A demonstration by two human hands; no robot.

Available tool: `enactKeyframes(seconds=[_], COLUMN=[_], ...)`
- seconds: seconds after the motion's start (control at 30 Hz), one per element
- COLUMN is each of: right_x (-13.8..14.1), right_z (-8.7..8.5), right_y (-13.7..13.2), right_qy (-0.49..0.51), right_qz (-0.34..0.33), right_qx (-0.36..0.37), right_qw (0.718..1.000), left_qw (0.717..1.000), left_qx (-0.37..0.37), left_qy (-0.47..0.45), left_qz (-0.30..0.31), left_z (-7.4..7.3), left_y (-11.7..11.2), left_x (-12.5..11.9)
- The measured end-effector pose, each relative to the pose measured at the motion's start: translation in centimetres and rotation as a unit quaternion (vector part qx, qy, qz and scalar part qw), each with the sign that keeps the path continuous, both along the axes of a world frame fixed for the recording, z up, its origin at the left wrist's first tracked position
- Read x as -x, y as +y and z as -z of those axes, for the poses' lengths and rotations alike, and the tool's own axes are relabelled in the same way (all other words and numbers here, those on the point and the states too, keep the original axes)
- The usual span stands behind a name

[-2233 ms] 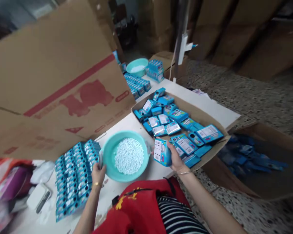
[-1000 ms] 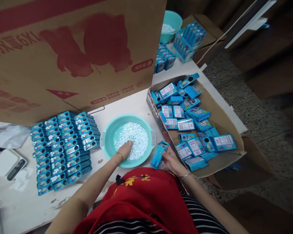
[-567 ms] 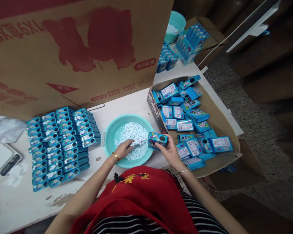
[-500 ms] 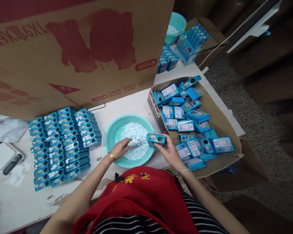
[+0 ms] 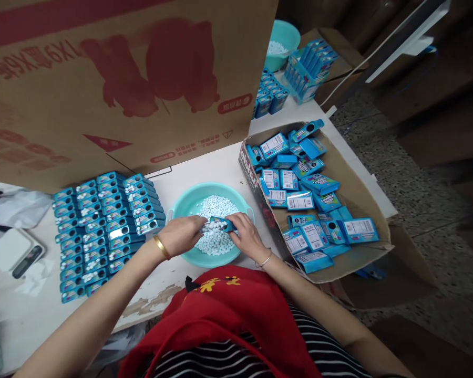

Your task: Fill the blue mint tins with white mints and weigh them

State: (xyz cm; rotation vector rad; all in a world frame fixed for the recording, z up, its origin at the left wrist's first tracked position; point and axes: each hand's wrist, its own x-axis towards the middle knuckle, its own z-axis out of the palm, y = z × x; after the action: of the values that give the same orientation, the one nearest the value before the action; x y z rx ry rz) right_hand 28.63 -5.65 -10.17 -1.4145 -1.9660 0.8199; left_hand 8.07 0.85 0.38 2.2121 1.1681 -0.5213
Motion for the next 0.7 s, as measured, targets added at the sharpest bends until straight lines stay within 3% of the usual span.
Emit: enactKeyframes(seconds=[0.17,0.33,0.47,0.53,0.6,0.7], right_x=[0.1,0.3,0.3,0.0,-0.4,-1.3], right_z=[0.8,1.2,1.5,1.8,2.0,2.3], right_y=[-0.3,-0.4,-0.2,0.0,0.1,0.3], right_qy=[0.004,0.016,0.017,0.016,0.021,0.052], right_qz=[-0.001,0.002,0.001,0.007,0.023,0.06], right_qx=[-0.004,-0.012,-0.015,-0.017,-0.018,-0.027], right_qw=[1.0,1.0,1.0,1.0,0.999,0.996], left_qw=[0.989,0.984,0.983,0.987,0.991,0.991], left_qx=[-0.028,-0.08,-0.098,-0.096,-0.105,-0.126], left_qy=[0.136,0.137,0.129,0.11,0.079,0.04], left_qz=[0.054,0.079,0.084,0.071,0.038,-0.035], left_z=[-2.7,-3.9,-4.0,-3.3,-1.5,4.0], left_y=[-0.4,-1.4,-1.7,-1.3,-0.5,1.2], left_x=[-3.3,-5.0,-4.3,-2.9,-1.0,1.4])
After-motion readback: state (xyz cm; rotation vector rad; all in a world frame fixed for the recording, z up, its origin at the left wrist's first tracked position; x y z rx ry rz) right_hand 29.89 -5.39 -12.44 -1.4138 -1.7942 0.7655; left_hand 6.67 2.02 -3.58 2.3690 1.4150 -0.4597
